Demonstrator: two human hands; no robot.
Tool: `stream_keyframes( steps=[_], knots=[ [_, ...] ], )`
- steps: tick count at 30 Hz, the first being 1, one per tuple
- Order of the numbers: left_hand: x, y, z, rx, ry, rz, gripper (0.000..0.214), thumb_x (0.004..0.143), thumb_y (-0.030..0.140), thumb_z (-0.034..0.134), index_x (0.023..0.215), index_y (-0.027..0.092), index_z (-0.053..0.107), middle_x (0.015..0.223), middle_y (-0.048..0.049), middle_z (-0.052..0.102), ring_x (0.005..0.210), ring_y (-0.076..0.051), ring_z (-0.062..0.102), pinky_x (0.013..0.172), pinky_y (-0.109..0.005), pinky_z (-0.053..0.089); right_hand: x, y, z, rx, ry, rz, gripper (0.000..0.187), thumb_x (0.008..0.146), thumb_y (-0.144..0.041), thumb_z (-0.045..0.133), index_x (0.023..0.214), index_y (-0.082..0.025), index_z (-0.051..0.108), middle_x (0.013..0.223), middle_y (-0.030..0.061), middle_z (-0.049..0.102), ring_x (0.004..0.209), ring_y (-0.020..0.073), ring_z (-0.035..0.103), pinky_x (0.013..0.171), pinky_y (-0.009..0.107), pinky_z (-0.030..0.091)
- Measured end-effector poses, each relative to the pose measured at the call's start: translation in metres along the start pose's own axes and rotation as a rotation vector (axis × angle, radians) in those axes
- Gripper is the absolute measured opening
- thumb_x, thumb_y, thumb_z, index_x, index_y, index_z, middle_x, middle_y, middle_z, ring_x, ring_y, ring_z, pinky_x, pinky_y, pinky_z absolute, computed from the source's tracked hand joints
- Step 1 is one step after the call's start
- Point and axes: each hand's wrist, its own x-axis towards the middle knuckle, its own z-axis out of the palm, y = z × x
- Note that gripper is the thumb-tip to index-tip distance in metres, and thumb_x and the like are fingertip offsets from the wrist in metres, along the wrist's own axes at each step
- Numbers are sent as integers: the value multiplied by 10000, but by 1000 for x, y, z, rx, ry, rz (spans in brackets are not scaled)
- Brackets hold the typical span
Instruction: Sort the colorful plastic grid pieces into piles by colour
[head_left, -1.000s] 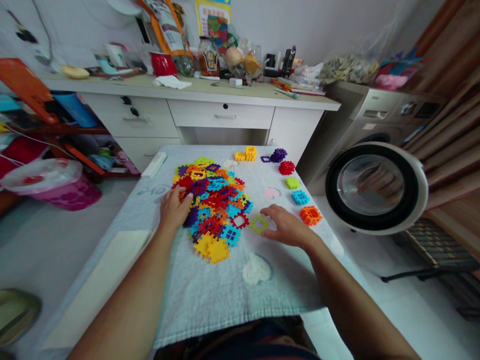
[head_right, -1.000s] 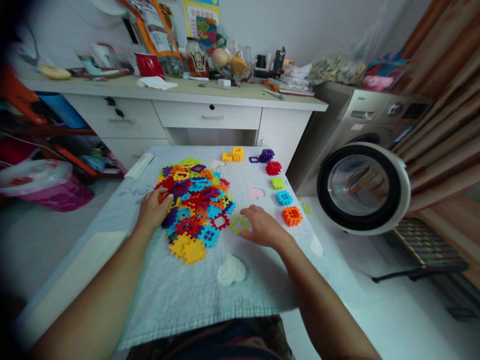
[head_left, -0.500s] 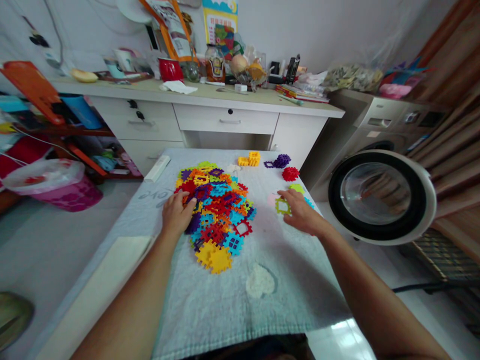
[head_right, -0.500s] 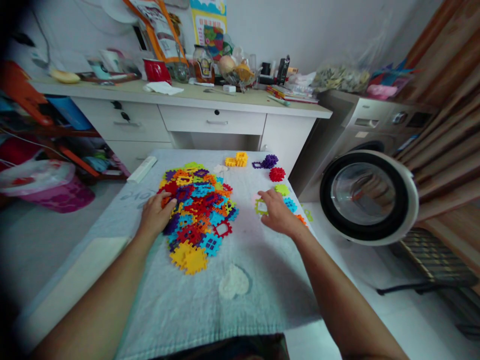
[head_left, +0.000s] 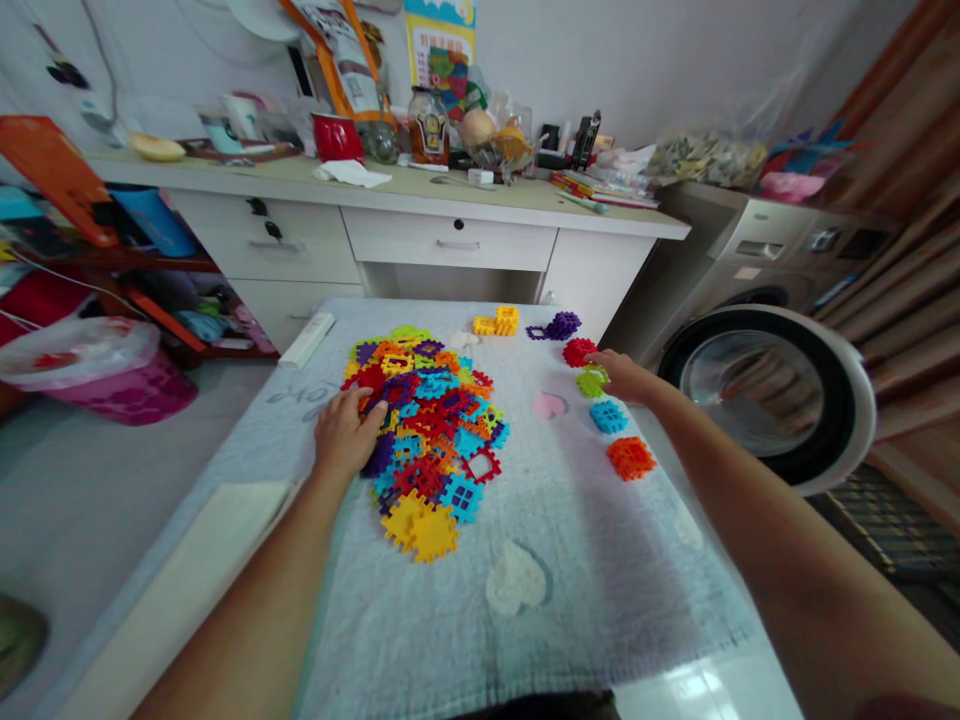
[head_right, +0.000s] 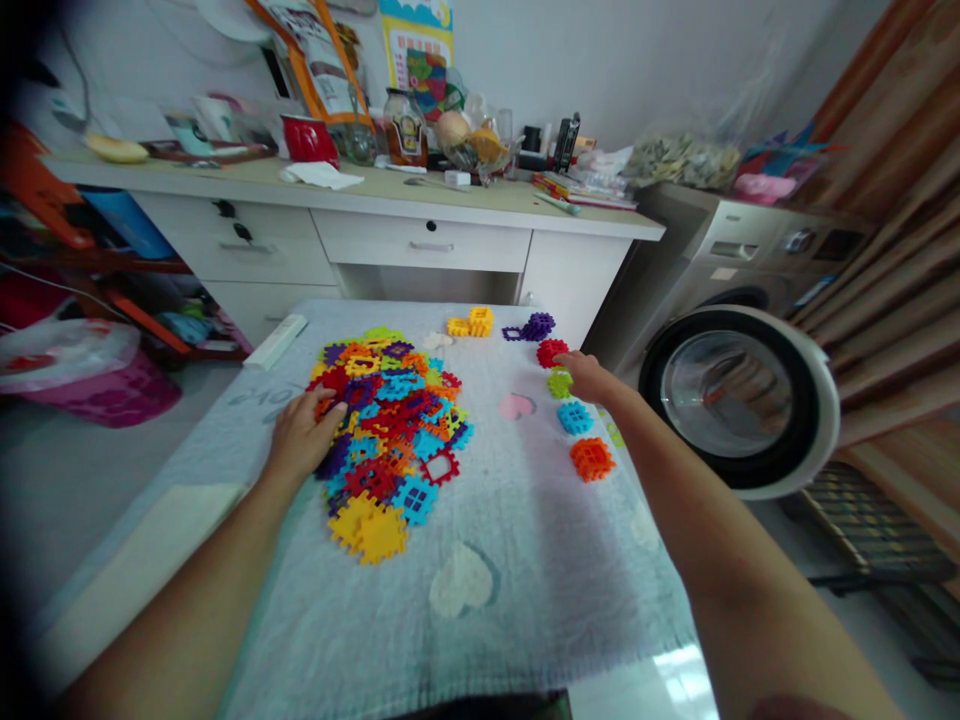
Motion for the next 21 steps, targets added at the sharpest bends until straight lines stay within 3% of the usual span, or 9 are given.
stream_keyframes(
  steps=[8,15,21],
  knots=[
    [0,3,-2,30,-22,-5,492,890,514,447,1232,206,618,1278,-131,613,1258,-309,527,1106,-487,384,7,4,3,-111,-115,-64,634,731,0,615,1340,-174,607,1368,150,605,1254,292,570,1058,382,430],
    [0,2,-2,34,-17,-8,477,884,504,456,1224,213,624,1274,-125,614,1250,-307,531,1104,-483,386,7,6,7,-120,-112,-52,662,701,-102,717,1345,-213,604,1336,126,626,1202,295,603,1029,375,460],
    [0,2,-1,28,-9,-3,477,886,507,457,1224,213,623,1277,-122,611,1254,-305,529,1111,-478,380,9,4,13,-115,-103,5,621,713,-87,694,1321,-182,616,1321,146,622,1120,265,647,969,323,485]
  ],
)
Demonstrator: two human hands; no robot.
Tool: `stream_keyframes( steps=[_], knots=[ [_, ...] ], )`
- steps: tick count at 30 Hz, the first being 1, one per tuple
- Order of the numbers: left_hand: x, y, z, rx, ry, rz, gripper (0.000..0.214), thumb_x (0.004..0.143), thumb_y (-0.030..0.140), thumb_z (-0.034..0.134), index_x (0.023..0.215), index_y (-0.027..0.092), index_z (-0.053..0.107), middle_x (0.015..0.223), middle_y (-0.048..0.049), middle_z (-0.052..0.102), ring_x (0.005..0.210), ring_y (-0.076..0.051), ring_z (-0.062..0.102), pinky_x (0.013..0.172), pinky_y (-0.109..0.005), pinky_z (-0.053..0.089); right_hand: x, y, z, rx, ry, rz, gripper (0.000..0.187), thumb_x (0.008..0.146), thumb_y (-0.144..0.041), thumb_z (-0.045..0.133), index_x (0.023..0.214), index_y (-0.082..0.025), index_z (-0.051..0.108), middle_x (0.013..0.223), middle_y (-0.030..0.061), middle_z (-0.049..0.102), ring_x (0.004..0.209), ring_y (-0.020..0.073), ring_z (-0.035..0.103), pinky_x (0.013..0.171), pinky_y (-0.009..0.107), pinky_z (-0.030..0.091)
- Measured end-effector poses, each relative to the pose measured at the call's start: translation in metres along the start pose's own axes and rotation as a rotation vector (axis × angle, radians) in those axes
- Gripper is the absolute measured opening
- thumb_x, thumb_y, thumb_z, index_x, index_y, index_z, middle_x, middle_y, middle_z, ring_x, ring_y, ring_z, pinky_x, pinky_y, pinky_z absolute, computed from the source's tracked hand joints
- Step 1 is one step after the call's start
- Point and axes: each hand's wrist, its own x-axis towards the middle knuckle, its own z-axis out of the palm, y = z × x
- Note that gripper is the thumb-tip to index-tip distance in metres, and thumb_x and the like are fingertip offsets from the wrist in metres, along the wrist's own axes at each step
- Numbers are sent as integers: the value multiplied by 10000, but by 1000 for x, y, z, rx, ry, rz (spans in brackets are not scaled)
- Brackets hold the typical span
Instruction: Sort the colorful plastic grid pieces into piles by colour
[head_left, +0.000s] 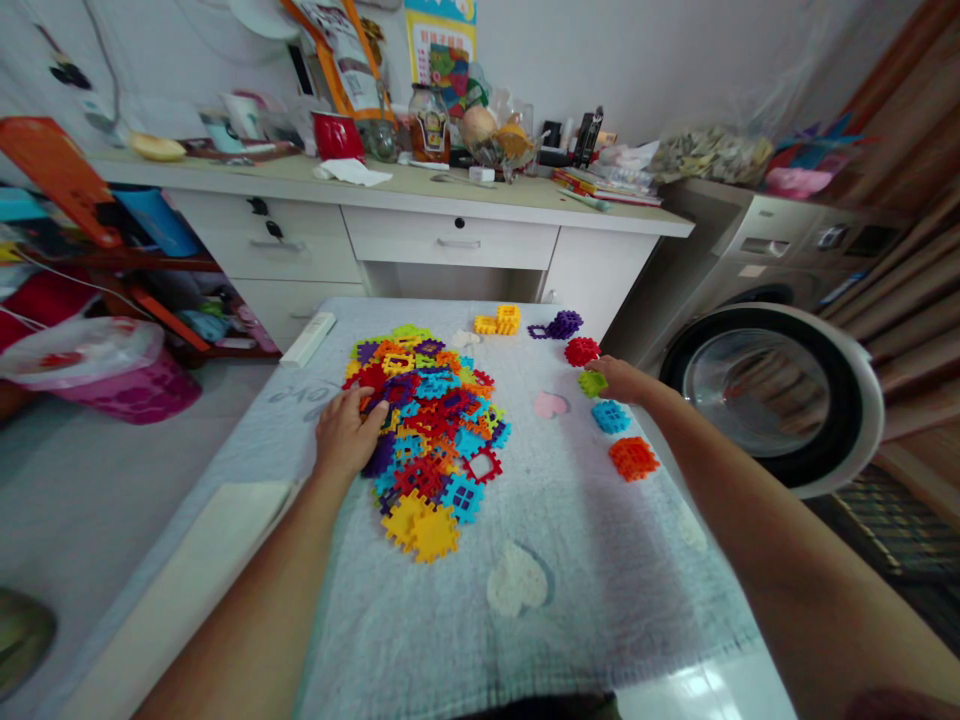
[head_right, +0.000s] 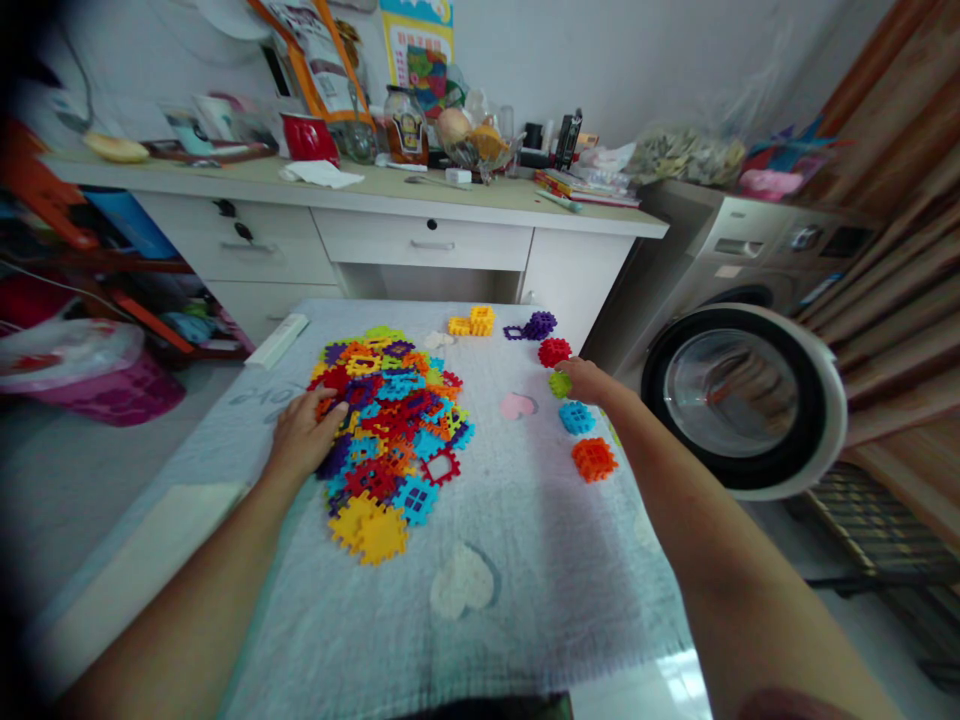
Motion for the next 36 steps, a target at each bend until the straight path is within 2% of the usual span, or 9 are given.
stream_keyframes(
  steps=[6,10,13,15,17,19,22,28,36],
  knots=[
    [-2,3,-2,-18,-11,-8,481,881,494,469,1235,206,620,1299,-127,607,1263,-312,525,1114,-482,375,-6,1,-3,30,27,-4,620,715,-70,691,1319,-185,615,1331,148,609,1138,267,642,985,343,486],
    [-1,1,-1,-20,-8,-15,449,879,472,489,1228,223,623,1301,-120,605,1262,-305,526,1106,-484,384,-13,-15,-22,68,164,-69,607,714,-95,723,1303,-197,615,1333,152,603,1186,300,604,1046,446,454],
    [-1,0,0,-30,3,5,444,884,472,489,1227,222,621,1296,-118,610,1261,-303,526,1110,-484,379,-19,-57,-34,191,264,-168,552,750,-107,705,1292,-157,612,1295,167,615,1192,293,591,1048,453,457],
    [0,-1,1,-36,5,5,448,884,479,489,1224,218,622,1286,-120,614,1260,-303,528,1115,-485,375,-23,-96,-36,318,245,-234,540,784,-133,692,1314,-159,593,1275,154,623,1096,251,632,976,408,506],
    [-1,-1,1,-40,9,-4,452,882,482,492,1223,216,624,1285,-124,614,1265,-306,525,1119,-488,372,-27,-137,-32,447,211,-310,502,826,-133,649,1323,-169,586,1275,142,625,990,205,658,905,368,534],
    [-2,-1,1,-49,18,-3,454,880,479,494,1224,212,623,1286,-125,613,1267,-304,525,1121,-485,372,-28,-172,-24,506,215,-416,488,821,-93,624,1302,-175,603,1269,131,625,1021,197,644,933,359,516],
    [-2,-1,0,-62,30,3,450,881,473,492,1223,210,622,1284,-121,612,1259,-296,530,1119,-474,378,-25,-204,-11,497,244,-437,448,803,-16,556,1219,-151,654,1189,131,643,1075,211,615,992,366,471],
    [-2,0,-1,-51,20,1,446,888,479,483,1227,222,618,1288,-115,608,1242,-294,539,1108,-472,390,-18,-206,5,471,239,-368,346,756,36,501,950,-160,709,1047,102,638,977,204,603,934,329,465],
    [-4,4,-3,-45,20,-10,440,894,471,483,1225,217,620,1295,-123,603,1270,-290,522,1120,-473,376,-30,-193,1,611,306,-492,261,713,-7,544,868,-207,607,1102,83,626,1069,225,581,978,392,438]
  ],
)
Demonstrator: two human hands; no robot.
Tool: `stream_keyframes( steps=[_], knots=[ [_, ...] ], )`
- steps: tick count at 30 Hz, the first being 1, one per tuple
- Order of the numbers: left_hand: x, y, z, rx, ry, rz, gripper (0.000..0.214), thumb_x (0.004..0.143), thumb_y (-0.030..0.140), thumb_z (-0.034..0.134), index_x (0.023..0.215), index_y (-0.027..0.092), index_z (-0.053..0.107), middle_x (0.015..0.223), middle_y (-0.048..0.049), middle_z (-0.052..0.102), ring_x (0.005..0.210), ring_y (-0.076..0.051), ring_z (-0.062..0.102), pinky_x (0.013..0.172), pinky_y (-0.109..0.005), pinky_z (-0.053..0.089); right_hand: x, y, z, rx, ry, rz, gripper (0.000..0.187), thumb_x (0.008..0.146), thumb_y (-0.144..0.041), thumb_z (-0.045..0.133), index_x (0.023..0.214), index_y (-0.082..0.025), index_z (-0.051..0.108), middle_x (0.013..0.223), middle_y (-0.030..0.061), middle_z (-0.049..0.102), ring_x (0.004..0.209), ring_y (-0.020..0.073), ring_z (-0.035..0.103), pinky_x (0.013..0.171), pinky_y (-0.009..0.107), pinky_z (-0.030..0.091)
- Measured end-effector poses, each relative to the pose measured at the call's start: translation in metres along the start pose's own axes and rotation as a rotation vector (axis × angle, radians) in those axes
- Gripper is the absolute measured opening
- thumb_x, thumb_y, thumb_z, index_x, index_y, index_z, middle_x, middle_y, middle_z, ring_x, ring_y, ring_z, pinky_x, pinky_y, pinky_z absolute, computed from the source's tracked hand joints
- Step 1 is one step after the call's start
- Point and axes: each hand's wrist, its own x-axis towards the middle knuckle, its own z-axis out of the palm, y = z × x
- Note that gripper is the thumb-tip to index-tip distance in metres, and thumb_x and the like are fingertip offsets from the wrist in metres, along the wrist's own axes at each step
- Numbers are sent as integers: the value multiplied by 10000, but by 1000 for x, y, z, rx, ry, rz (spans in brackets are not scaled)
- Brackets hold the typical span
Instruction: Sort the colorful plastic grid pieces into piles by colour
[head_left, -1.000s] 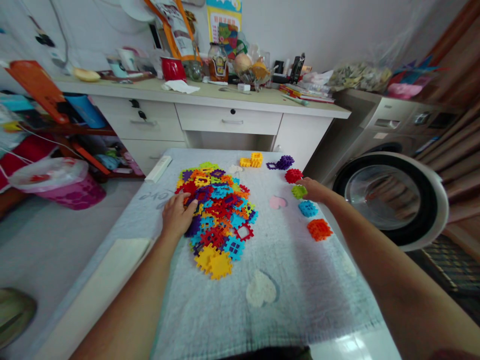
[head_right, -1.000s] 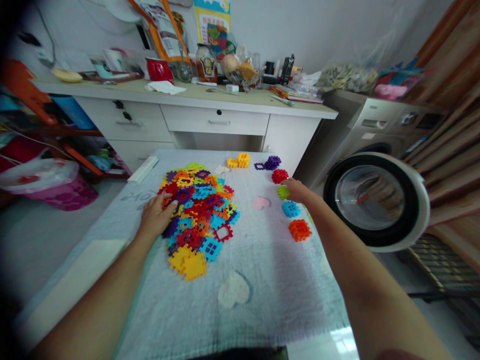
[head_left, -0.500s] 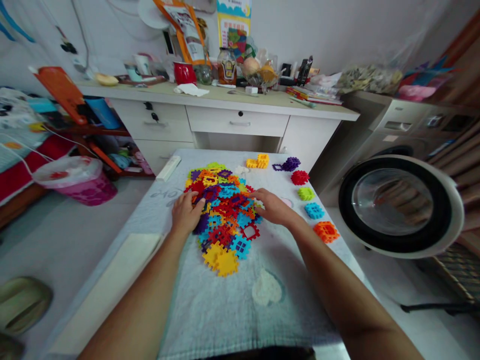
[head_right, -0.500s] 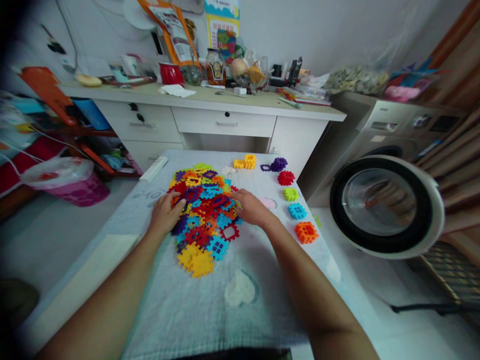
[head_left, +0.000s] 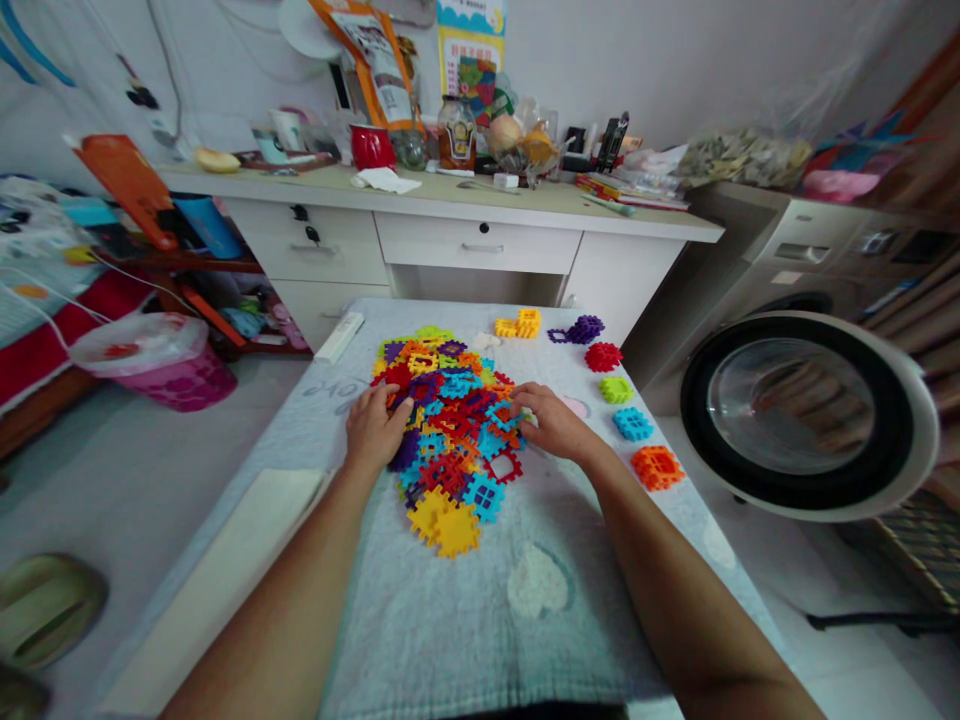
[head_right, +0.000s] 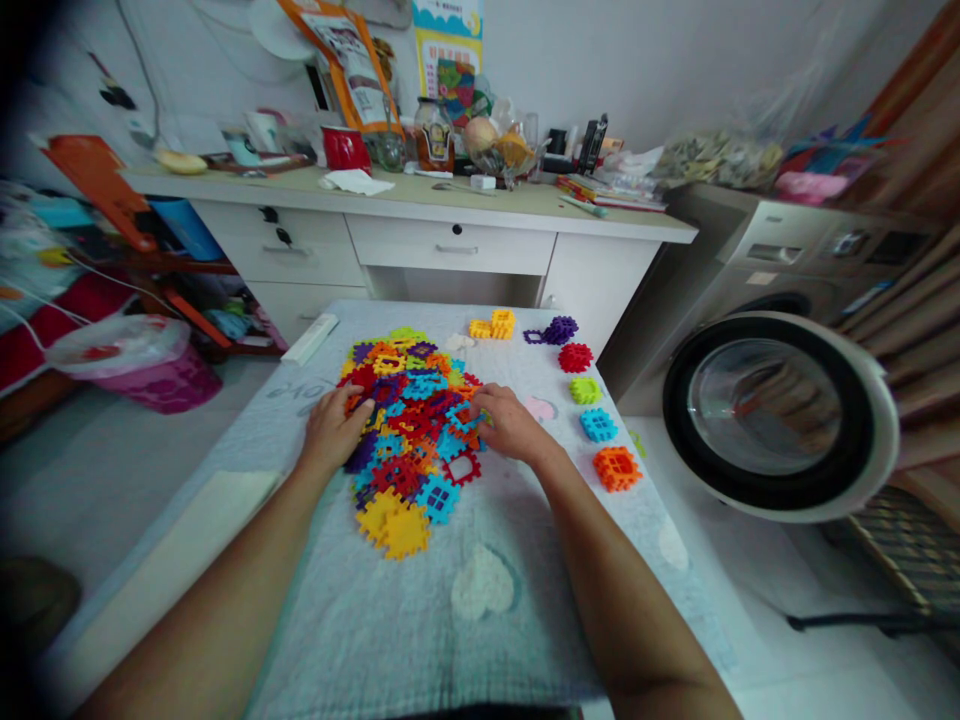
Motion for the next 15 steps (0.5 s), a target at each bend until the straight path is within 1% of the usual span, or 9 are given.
stream_keyframes(
  steps=[4,7,9,11,13,15],
  knots=[
    [0,1,0,0,-5,-13,431,893,473,481,1218,227,620,1297,-110,604,1271,-290,522,1121,-468,375,-2,-4,-7,39,8,-5,252,662,-22,553,814,-222,541,997,48,657,1063,226,595,977,397,428],
    [1,2,-1,8,-13,-11,430,886,472,484,1210,223,621,1294,-113,606,1269,-290,523,1121,-467,376,-7,-4,-17,32,13,2,219,669,-58,557,813,-219,531,1033,64,664,1050,227,602,941,384,444],
    [2,3,-2,16,-24,-11,439,885,472,481,1216,219,619,1303,-119,602,1276,-294,519,1124,-473,371,-13,0,-31,0,14,19,195,675,-82,558,816,-214,532,1111,88,655,1069,237,599,918,379,451],
    [2,3,-2,21,-35,-15,455,884,480,476,1224,214,619,1318,-127,595,1281,-305,515,1125,-482,369,-24,8,-51,-54,12,63,181,678,-98,556,818,-211,535,1145,95,647,1064,238,599,893,365,457],
    [2,3,-2,21,-38,-20,464,883,489,471,1227,216,619,1328,-130,590,1281,-313,514,1120,-490,372,-39,19,-73,-124,6,132,173,684,-111,555,824,-211,539,1115,85,654,1023,226,607,873,346,460],
    [2,3,-2,19,-37,-20,465,879,493,473,1228,221,618,1327,-127,590,1280,-315,514,1118,-491,374,-56,33,-93,-207,-12,218,169,689,-125,558,834,-212,547,1037,68,665,949,212,614,843,325,464]
  ],
)
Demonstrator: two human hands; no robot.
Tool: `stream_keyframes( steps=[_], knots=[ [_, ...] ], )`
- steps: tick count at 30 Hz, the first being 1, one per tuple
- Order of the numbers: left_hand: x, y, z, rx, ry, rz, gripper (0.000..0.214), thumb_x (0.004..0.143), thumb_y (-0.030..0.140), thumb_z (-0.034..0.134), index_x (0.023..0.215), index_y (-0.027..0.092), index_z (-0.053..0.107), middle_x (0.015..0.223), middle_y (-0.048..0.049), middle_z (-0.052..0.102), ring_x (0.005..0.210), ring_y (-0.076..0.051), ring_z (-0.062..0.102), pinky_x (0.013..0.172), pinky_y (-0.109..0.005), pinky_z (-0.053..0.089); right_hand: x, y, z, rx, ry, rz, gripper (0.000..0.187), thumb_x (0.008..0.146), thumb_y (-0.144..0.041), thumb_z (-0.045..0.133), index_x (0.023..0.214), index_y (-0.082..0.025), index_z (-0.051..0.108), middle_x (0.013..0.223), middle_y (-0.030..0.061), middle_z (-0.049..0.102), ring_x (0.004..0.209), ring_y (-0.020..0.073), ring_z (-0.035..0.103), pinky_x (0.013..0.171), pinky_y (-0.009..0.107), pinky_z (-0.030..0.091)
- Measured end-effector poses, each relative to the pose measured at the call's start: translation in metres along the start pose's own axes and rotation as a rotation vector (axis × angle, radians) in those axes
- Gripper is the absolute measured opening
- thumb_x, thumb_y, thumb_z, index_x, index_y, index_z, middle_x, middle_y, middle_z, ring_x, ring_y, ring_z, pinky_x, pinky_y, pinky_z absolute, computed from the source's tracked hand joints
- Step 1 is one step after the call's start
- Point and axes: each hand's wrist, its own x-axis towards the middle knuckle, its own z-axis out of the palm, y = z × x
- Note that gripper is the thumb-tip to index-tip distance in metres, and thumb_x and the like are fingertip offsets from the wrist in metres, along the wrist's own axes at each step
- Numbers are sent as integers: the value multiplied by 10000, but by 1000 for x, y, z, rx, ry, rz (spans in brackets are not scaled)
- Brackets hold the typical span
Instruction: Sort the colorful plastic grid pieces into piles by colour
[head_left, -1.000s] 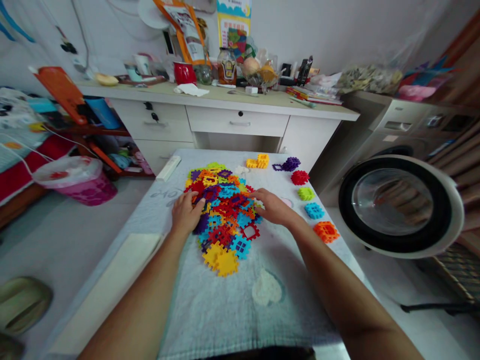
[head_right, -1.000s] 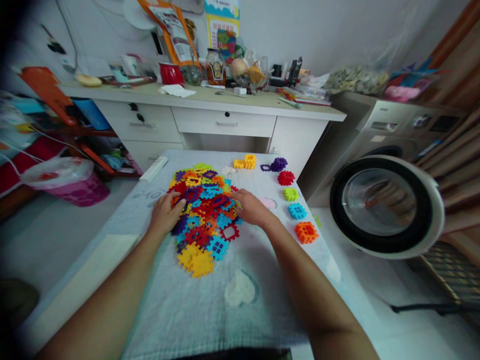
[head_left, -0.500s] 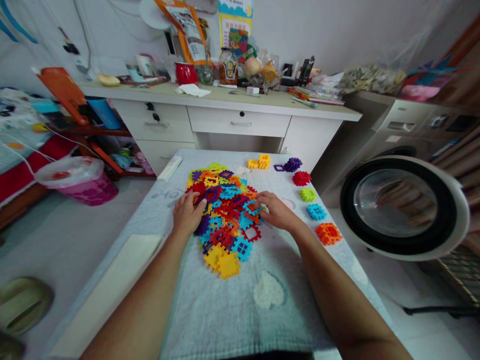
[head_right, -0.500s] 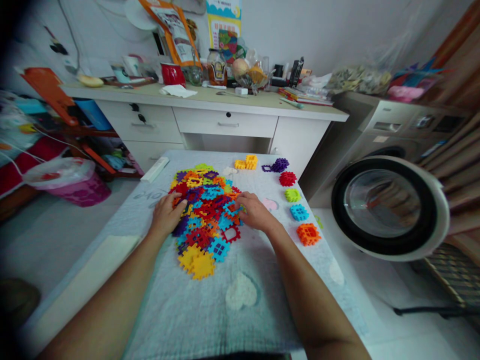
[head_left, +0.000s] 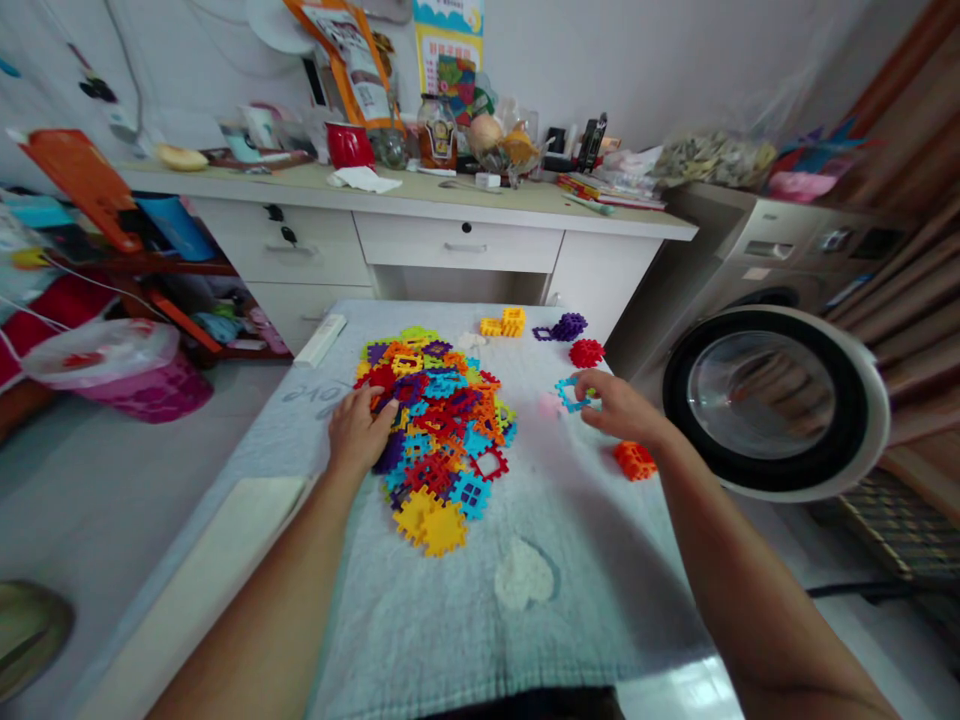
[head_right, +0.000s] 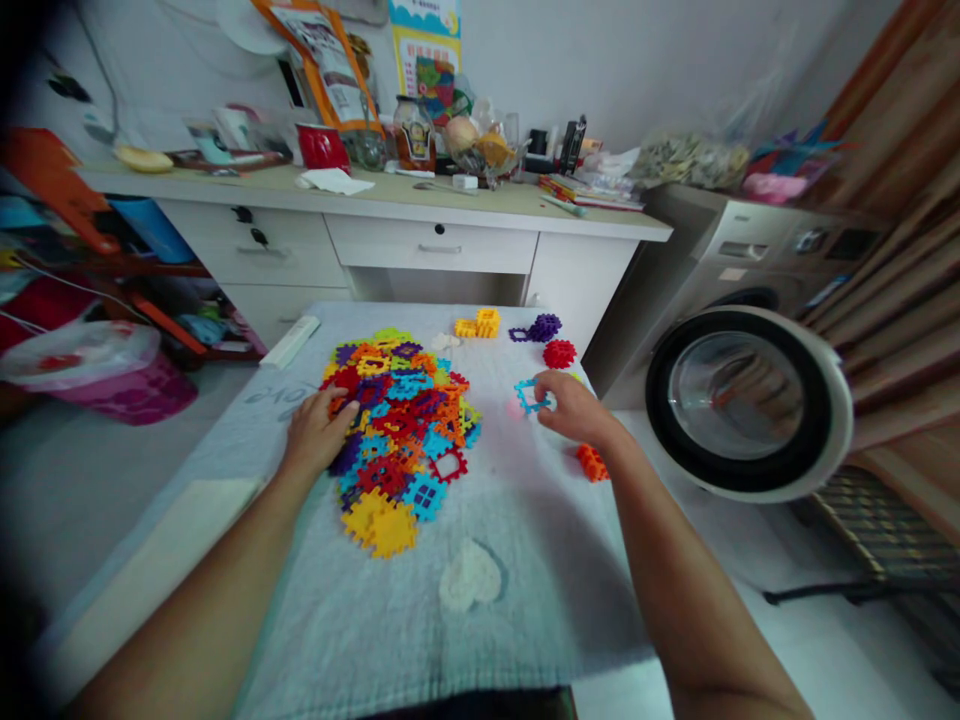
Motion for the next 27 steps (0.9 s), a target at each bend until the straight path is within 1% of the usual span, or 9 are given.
stream_keyframes(
  steps=[2,4,6,9,12,16,22,27],
  knots=[
    [0,0,0,1,-6,5,468,877,496,472,1230,224,616,1323,-124,593,1283,-313,513,1121,-487,373,-14,22,-11,-102,-23,84,173,694,-141,565,853,-209,566,960,59,671,888,209,616,824,318,466],
    [0,0,0,7,-14,6,476,879,503,465,1230,220,617,1321,-126,595,1288,-314,509,1127,-485,368,-27,42,-17,-189,-51,150,189,706,-160,578,889,-202,588,934,65,679,869,218,626,823,321,469],
    [0,0,0,12,-16,4,490,882,511,453,1235,214,616,1325,-131,593,1292,-315,506,1131,-487,362,-37,59,-18,-249,-68,199,227,718,-184,594,945,-196,602,941,78,692,873,231,640,822,326,473],
    [1,-2,1,17,-10,12,497,885,515,447,1238,208,615,1311,-134,598,1281,-309,514,1130,-483,364,-47,74,-14,-306,-50,235,332,721,-206,615,1052,-190,602,976,92,705,888,247,654,822,333,479],
    [1,-3,2,12,1,27,482,886,510,453,1222,208,620,1287,-132,608,1276,-302,518,1128,-480,367,-52,82,-10,-329,-49,233,403,725,-204,609,1127,-191,585,1019,95,707,939,255,658,854,335,477],
    [1,-4,3,4,4,32,468,884,499,462,1212,208,626,1289,-137,605,1279,-306,513,1128,-486,367,-52,86,-8,-334,-85,246,420,738,-215,601,1157,-186,584,1068,104,703,992,266,650,893,350,472],
    [1,-4,2,6,-5,19,473,883,498,463,1223,209,621,1298,-140,604,1277,-313,513,1125,-499,366,-53,91,-3,-275,-70,254,480,727,-179,618,1207,-203,594,1079,91,710,990,255,652,906,364,481],
    [0,-5,3,-4,-1,16,488,884,516,456,1230,213,618,1302,-131,606,1285,-311,508,1133,-498,357,-53,91,0,-253,-89,256,504,751,-160,598,1255,-181,597,1208,124,691,1078,272,653,971,396,485]
  ],
)
